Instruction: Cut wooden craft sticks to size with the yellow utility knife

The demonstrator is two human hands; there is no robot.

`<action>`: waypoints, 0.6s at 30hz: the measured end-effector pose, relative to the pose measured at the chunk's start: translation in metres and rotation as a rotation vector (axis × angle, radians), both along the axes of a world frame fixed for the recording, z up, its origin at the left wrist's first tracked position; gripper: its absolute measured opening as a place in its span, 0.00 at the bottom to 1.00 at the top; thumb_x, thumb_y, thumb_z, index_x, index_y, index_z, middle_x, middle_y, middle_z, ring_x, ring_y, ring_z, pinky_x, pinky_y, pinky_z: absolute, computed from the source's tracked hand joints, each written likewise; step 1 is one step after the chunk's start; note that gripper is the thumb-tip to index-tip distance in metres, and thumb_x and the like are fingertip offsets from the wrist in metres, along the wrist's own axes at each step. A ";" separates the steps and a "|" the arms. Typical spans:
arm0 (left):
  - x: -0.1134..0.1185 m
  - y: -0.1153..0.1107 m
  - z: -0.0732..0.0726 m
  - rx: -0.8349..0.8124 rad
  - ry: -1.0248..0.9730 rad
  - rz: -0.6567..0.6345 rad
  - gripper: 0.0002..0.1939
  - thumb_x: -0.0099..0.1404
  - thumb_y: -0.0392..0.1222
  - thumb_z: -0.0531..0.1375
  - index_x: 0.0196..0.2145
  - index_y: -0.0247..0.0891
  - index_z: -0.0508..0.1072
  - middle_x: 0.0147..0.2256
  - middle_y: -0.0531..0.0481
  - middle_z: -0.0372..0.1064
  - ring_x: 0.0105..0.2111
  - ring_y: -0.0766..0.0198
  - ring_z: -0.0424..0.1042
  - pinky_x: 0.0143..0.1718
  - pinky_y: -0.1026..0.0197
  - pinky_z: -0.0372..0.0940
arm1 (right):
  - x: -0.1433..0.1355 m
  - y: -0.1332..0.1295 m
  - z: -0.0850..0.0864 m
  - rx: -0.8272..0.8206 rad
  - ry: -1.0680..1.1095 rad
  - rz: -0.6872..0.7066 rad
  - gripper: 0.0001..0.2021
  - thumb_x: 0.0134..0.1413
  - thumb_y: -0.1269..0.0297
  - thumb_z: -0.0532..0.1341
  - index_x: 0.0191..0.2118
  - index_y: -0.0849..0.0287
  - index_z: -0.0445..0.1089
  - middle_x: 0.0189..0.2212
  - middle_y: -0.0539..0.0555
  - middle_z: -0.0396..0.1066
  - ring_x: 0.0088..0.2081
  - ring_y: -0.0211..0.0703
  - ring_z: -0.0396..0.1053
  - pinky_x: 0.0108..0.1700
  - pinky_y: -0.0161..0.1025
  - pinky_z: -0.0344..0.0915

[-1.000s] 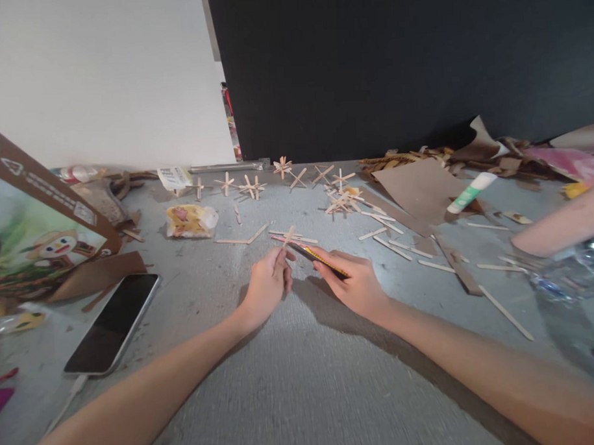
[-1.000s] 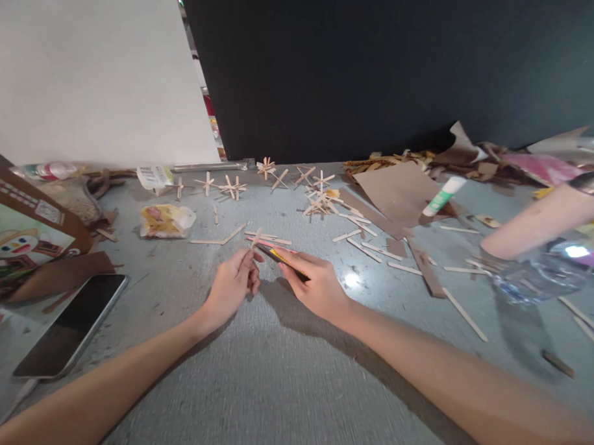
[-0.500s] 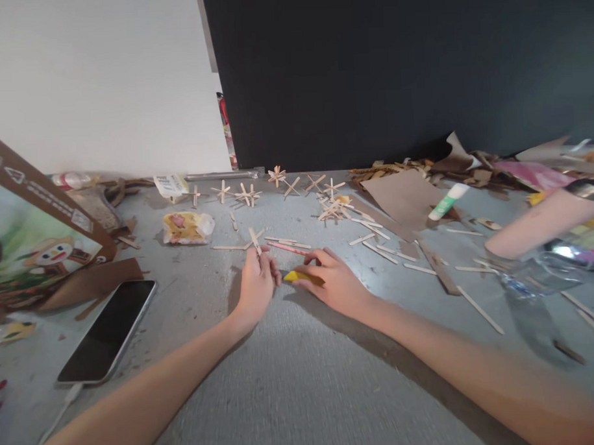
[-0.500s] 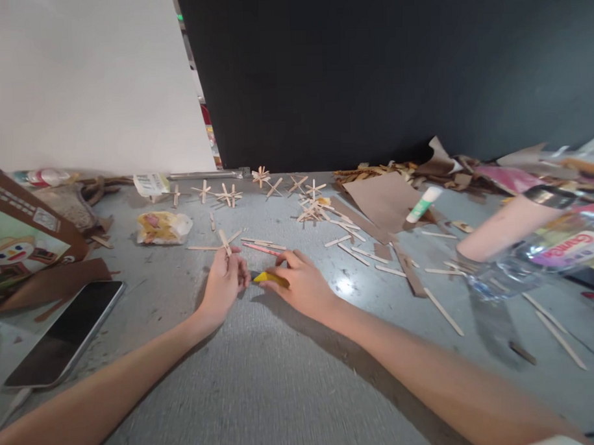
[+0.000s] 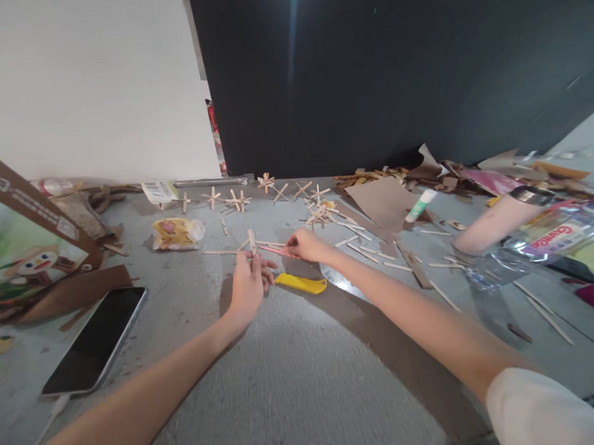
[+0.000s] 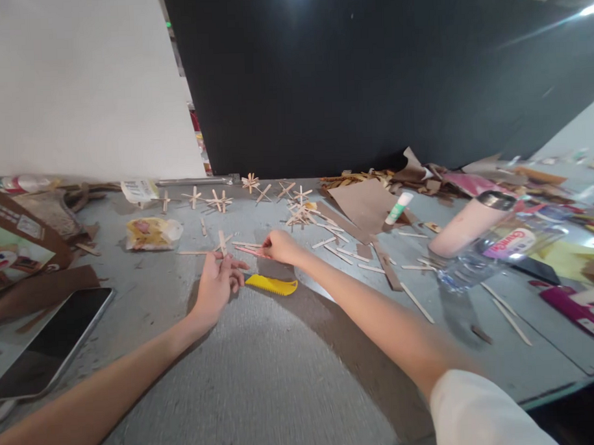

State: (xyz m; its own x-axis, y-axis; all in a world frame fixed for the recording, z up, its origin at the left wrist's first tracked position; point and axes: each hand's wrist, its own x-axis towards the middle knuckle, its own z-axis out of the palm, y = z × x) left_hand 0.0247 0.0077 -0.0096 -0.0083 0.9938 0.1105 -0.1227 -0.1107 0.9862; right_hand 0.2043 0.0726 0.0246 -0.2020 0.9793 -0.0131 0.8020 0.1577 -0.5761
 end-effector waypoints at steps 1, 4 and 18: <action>0.000 0.000 0.000 0.004 0.006 0.000 0.15 0.73 0.53 0.57 0.37 0.43 0.56 0.29 0.52 0.76 0.16 0.71 0.68 0.15 0.70 0.54 | 0.001 -0.001 -0.001 0.001 0.009 -0.008 0.10 0.63 0.64 0.67 0.30 0.61 0.76 0.23 0.52 0.74 0.27 0.41 0.70 0.32 0.36 0.62; -0.001 0.000 0.001 0.021 0.031 -0.004 0.16 0.71 0.53 0.61 0.36 0.41 0.61 0.31 0.49 0.77 0.17 0.71 0.68 0.16 0.69 0.57 | 0.002 -0.004 -0.005 0.013 0.029 -0.034 0.04 0.62 0.66 0.67 0.37 0.62 0.76 0.27 0.53 0.77 0.28 0.40 0.70 0.32 0.35 0.63; -0.003 -0.001 -0.001 0.034 0.031 -0.052 0.19 0.69 0.47 0.63 0.53 0.38 0.64 0.33 0.48 0.79 0.20 0.66 0.75 0.21 0.65 0.67 | 0.001 -0.014 -0.021 0.165 -0.020 -0.038 0.04 0.60 0.74 0.63 0.36 0.60 0.74 0.41 0.60 0.77 0.43 0.47 0.73 0.45 0.39 0.65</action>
